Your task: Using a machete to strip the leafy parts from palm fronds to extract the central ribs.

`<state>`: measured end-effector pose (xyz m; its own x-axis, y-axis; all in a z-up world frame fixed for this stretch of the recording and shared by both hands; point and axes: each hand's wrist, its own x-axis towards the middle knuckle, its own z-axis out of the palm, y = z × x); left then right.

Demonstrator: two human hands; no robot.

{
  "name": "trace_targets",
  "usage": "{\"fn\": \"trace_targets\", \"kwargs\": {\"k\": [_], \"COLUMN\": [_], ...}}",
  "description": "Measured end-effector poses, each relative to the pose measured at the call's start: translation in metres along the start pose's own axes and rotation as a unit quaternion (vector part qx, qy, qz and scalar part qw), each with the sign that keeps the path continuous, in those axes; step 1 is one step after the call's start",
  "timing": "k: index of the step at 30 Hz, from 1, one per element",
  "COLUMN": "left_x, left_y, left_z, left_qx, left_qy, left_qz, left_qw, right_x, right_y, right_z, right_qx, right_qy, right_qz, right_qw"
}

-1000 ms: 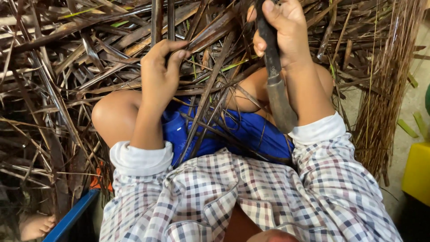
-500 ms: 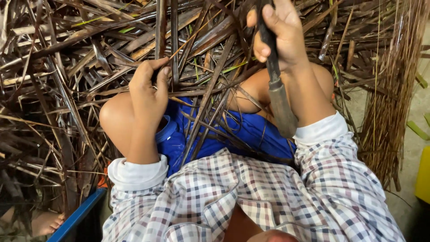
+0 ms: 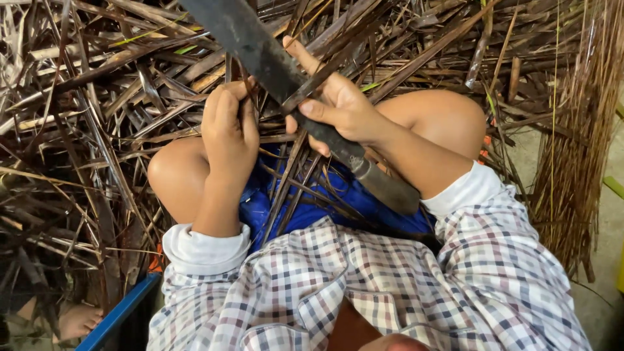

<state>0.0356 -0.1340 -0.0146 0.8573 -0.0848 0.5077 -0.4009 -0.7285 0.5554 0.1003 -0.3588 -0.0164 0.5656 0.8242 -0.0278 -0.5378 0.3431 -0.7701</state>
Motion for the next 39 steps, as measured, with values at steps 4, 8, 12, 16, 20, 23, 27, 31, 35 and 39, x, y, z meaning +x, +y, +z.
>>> {"fn": "trace_targets", "kwargs": {"k": [4, 8, 12, 16, 20, 23, 27, 31, 35, 39], "left_x": [-0.003, -0.011, -0.024, -0.023, -0.017, -0.005, 0.011, 0.021, 0.024, 0.012], "left_y": [0.005, 0.006, 0.009, 0.016, 0.021, 0.031, 0.041, 0.049, 0.052, 0.042], "left_z": [-0.008, -0.022, -0.044, -0.047, -0.04, -0.03, -0.015, -0.003, 0.001, 0.001], "left_qx": [-0.018, -0.031, 0.013, 0.039, 0.175, 0.174, 0.112, 0.068, 0.053, 0.008], "left_qy": [0.008, 0.022, -0.026, -0.061, -0.117, -0.098, -0.038, 0.007, 0.038, 0.045], "left_qz": [0.014, 0.02, 0.012, 0.005, -0.042, -0.005, 0.02, 0.054, 0.075, 0.052], "left_qw": [1.0, 0.999, 1.0, 0.997, 0.977, 0.98, 0.993, 0.996, 0.995, 0.998], "right_x": [-0.009, -0.022, -0.037, -0.043, -0.041, -0.043, -0.044, -0.044, -0.048, -0.047], "right_y": [-0.004, -0.02, -0.024, -0.027, -0.029, -0.023, -0.024, -0.028, -0.035, -0.036], "right_z": [-0.019, -0.037, -0.081, -0.091, -0.076, -0.067, -0.051, -0.037, -0.022, -0.016], "right_qx": [0.065, 0.131, 0.104, 0.099, 0.116, 0.113, 0.136, 0.148, 0.091, 0.101], "right_qy": [0.02, 0.106, 0.201, 0.166, 0.131, 0.121, 0.141, 0.072, 0.088, 0.086], "right_qz": [-0.055, -0.127, -0.197, -0.23, -0.205, -0.216, -0.186, -0.182, -0.133, -0.135], "right_qw": [0.996, 0.977, 0.954, 0.954, 0.963, 0.962, 0.963, 0.97, 0.983, 0.982]}}
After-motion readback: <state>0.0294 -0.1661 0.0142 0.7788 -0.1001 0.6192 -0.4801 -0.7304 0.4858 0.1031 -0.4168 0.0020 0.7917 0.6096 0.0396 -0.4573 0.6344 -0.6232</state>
